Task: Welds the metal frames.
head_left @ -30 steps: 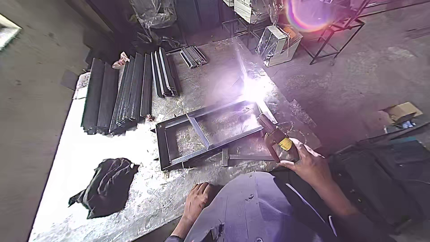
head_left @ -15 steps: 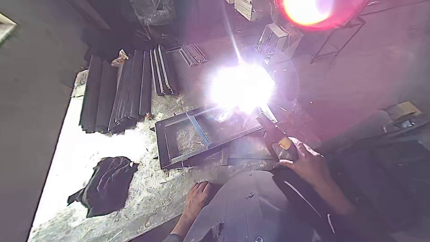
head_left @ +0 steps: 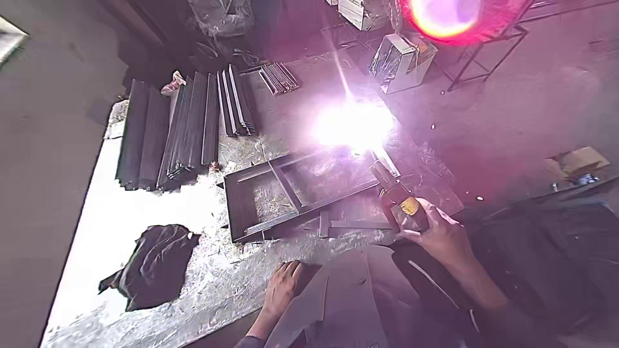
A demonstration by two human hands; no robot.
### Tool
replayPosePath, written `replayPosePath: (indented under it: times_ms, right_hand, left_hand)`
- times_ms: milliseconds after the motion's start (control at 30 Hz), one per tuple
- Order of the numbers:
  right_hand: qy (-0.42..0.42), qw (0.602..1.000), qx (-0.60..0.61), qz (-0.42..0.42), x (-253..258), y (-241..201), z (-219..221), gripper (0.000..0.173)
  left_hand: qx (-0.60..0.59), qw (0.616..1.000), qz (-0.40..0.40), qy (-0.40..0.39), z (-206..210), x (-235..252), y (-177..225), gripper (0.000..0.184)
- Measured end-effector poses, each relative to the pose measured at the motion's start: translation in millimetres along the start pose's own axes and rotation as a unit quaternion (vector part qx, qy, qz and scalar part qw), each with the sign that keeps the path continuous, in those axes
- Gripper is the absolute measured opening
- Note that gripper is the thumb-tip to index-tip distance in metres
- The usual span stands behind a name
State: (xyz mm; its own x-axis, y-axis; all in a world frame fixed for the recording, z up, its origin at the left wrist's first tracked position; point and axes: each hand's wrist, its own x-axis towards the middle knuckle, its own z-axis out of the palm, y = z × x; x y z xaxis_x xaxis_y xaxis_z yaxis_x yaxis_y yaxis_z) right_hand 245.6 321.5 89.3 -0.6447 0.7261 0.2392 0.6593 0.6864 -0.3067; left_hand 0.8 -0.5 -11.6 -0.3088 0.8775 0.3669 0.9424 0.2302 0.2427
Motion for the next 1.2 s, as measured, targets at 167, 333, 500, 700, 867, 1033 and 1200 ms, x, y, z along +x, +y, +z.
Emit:
replayPosePath:
  times_ms: [167,333,500,700,867,1033,1200]
  right_hand:
    - [-0.016,1.0,-0.009,0.018,2,-3,-2,0.099]
    - [-0.025,0.999,-0.004,0.024,4,-4,-4,0.1]
    - [-0.029,0.999,0.002,0.029,5,-9,-6,0.099]
    - [-0.018,1.0,0.013,0.013,6,-6,-3,0.099]
    - [-0.016,1.0,0.023,0.01,7,-7,-3,0.097]
    - [-0.016,0.999,-0.015,0.024,3,-9,-4,0.1]
    - [0.026,0.998,0.05,-0.008,2,-11,-9,0.1]
  left_hand:
    - [0.01,1.0,0.0,0.009,1,2,0,0.032]
    - [0.0,1.0,-0.003,0.002,1,1,0,0.032]
    - [0.007,1.0,0.003,0.01,2,0,-2,0.032]
    - [0.014,1.0,0.009,0.017,2,1,-1,0.031]
    - [0.005,1.0,0.002,0.008,0,1,0,0.031]
    - [0.006,1.0,-0.008,-0.01,1,0,0,0.031]
    - [-0.009,1.0,0.0,-0.009,0,-1,-1,0.03]
